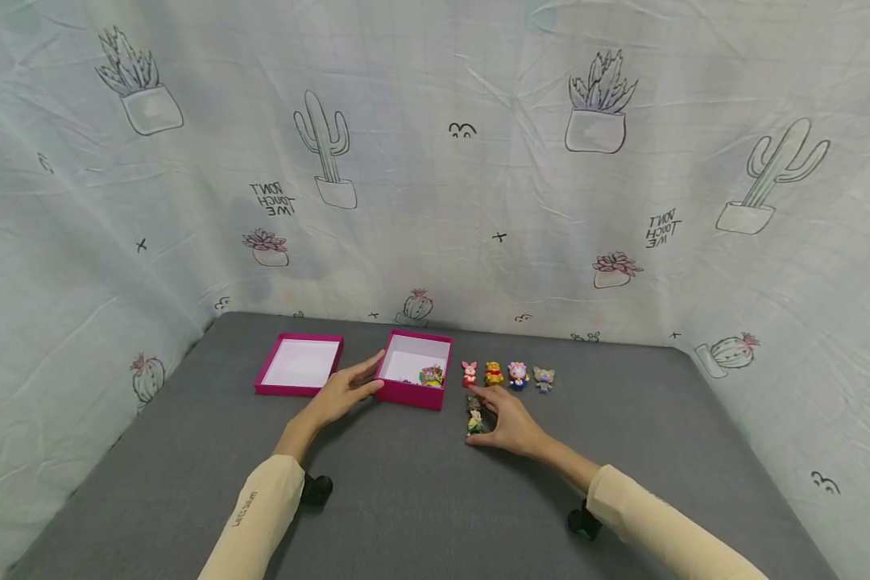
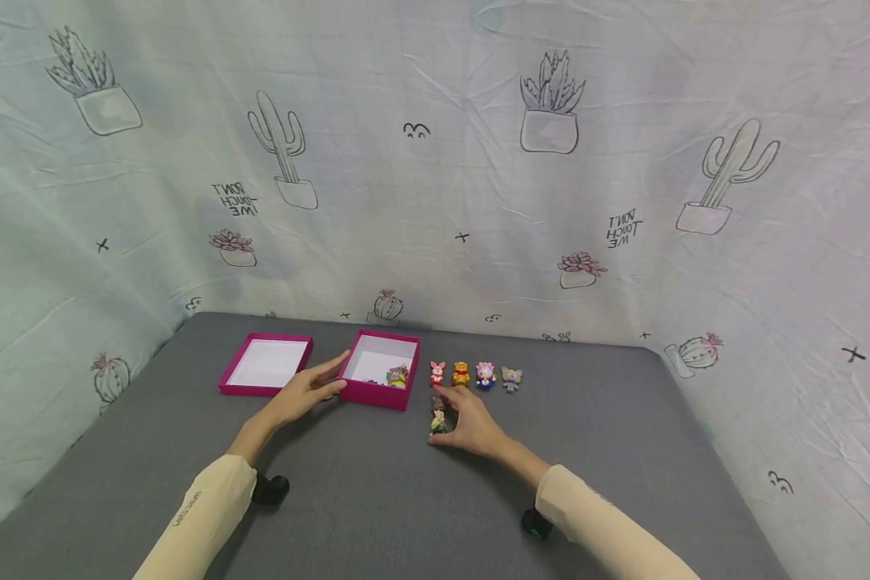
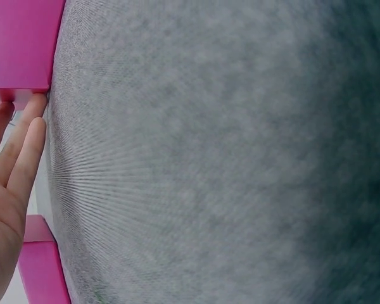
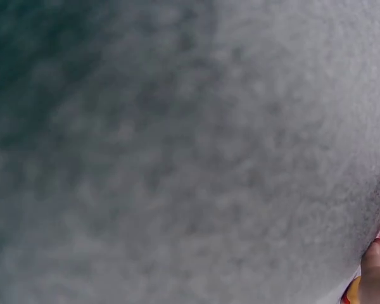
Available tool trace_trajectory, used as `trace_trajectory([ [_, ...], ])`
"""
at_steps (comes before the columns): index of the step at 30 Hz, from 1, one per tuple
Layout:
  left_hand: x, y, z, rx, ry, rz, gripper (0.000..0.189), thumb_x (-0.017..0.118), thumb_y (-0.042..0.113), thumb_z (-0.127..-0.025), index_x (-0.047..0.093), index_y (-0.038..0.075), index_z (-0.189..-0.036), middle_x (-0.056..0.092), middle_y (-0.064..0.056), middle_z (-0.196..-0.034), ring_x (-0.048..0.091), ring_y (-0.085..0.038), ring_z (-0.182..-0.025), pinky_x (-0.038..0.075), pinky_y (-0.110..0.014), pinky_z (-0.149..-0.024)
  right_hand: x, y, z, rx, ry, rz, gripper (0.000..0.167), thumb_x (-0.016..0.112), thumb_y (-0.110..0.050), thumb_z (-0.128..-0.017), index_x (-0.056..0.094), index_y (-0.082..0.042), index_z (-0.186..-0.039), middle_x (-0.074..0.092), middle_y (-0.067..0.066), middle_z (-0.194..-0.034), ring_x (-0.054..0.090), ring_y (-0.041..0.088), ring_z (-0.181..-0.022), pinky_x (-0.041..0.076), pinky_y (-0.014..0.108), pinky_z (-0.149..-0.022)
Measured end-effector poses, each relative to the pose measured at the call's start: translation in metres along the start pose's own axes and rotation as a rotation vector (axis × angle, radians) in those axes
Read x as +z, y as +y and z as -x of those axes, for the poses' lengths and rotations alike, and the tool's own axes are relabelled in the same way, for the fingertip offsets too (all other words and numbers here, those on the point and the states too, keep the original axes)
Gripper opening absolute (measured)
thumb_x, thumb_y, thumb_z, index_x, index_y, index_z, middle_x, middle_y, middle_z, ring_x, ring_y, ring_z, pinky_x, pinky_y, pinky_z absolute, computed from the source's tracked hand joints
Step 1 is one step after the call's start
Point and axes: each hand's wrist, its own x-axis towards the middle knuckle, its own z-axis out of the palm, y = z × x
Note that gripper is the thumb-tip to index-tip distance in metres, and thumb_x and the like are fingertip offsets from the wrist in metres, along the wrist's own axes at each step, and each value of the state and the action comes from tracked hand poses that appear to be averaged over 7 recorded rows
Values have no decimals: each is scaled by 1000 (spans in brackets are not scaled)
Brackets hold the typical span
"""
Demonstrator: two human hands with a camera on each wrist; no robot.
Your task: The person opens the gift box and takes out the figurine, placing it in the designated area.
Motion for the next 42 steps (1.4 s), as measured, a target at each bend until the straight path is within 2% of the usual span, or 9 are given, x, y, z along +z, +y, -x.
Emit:
trace_trajectory([
  [7,-5,36,9,-4,-19,-25,59,59,11,-96,33,-2,-147,34,-24,-148,42,-42,-130,48,-48,-93,-6,3,4,21,-98,-134,88,86,-14,-71,38,5,-142,48,19,-129,50,31,-118,43,40,-100],
  [14,3,-1,0,11,10,-18,62,60,20,-96,32,8,-150,34,-18,-150,41,-39,-131,48,-49,-93,-8,5,6,11,-92,-170,91,86,-9,-71,34,8,-143,45,24,-131,51,35,-117,44,43,-99],
  [20,2,-2,1,12,16,-27,63,61,23,-96,32,11,-150,34,-17,-150,42,-37,-131,49,-48,-92,-12,5,11,27,-76,-248,88,84,-11,-74,34,7,-144,42,27,-139,47,37,-125,40,44,-102],
  [24,1,11,4,9,12,-22,61,61,18,-96,33,6,-149,35,-21,-149,42,-40,-130,48,-50,-92,-16,6,15,21,6,-308,69,77,-12,-82,42,9,-138,47,27,-137,48,39,-125,42,41,-101],
  [28,-3,30,8,-3,-13,-13,61,61,12,-95,33,0,-148,35,-25,-147,42,-42,-129,48,-49,-92,-21,7,13,-3,175,-456,42,65,-3,-90,53,13,-127,56,32,-125,55,43,-115,49,30,-93],
  [30,-4,36,10,-14,-25,-16,61,60,12,-95,32,0,-148,35,-25,-147,44,-42,-128,50,-46,-91,-25,8,9,-10,244,-545,34,62,1,-91,56,14,-122,57,34,-120,58,42,-111,51,26,-89],
  [32,-5,39,10,-21,-32,-15,61,60,11,-95,32,0,-148,36,-25,-146,46,-41,-127,51,-45,-89,-29,8,5,-10,273,-618,31,59,3,-92,57,15,-121,56,36,-119,59,41,-110,51,27,-88],
  [38,-5,41,11,-25,-36,-7,61,60,12,-95,32,1,-148,37,-27,-145,49,-42,-124,52,-44,-88,-40,7,-7,51,196,-716,30,59,-1,-94,60,11,-121,56,35,-121,57,42,-113,47,47,-91],
  [42,-6,38,11,-18,-27,-3,60,60,12,-95,33,1,-148,37,-28,-144,50,-42,-122,53,-44,-86,-42,7,-20,91,133,-758,33,60,-5,-94,59,8,-124,55,32,-125,57,36,-116,44,54,-93],
])
